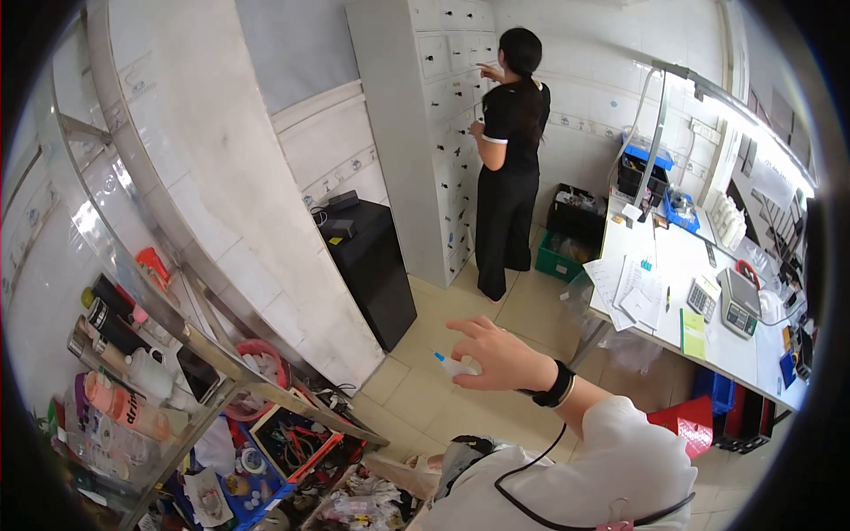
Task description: Assembling and inspecting small plastic figures in a manufacturing workshop.
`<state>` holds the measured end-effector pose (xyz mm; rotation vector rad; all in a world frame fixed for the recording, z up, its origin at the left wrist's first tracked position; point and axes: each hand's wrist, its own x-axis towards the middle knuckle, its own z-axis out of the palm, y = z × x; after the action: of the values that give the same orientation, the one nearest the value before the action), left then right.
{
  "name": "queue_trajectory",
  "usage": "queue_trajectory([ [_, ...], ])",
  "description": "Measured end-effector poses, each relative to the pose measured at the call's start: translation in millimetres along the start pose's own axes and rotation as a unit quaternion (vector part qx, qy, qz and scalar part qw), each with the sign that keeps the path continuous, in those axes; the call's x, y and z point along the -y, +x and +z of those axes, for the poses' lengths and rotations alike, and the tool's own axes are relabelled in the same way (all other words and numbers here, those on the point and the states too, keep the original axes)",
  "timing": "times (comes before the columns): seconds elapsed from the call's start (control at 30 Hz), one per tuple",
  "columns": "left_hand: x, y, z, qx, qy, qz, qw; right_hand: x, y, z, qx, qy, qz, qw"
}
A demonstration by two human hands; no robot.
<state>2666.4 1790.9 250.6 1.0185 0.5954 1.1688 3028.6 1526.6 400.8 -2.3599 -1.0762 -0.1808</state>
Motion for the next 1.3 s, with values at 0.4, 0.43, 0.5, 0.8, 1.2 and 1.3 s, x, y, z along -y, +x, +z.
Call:
queue_trajectory([
  [0.4, -24, -15, 45, -0.085, 0.029, -0.122, 0.988, 2, 16, 10, 0.024, 0.038, -0.011, 0.999],
  [0.43, -24, -17, 44, -0.087, 0.030, -0.121, 0.988, 3, 16, 9, 0.028, 0.041, -0.009, 0.999],
  [0.5, -22, -18, 40, -0.067, 0.013, -0.088, 0.994, 5, 16, 8, 0.032, 0.046, -0.006, 0.998],
  [0.8, -22, -2, 50, -0.019, 0.137, -0.081, 0.987, -6, 13, 9, 0.028, 0.047, 0.007, 0.998],
  [1.2, -11, 7, 45, 0.039, 0.067, -0.098, 0.992, -6, 14, 10, 0.046, 0.029, 0.009, 0.998],
  [1.3, -15, 5, 47, 0.038, 0.073, -0.093, 0.992, -4, 17, 13, 0.053, 0.027, 0.003, 0.998],
])
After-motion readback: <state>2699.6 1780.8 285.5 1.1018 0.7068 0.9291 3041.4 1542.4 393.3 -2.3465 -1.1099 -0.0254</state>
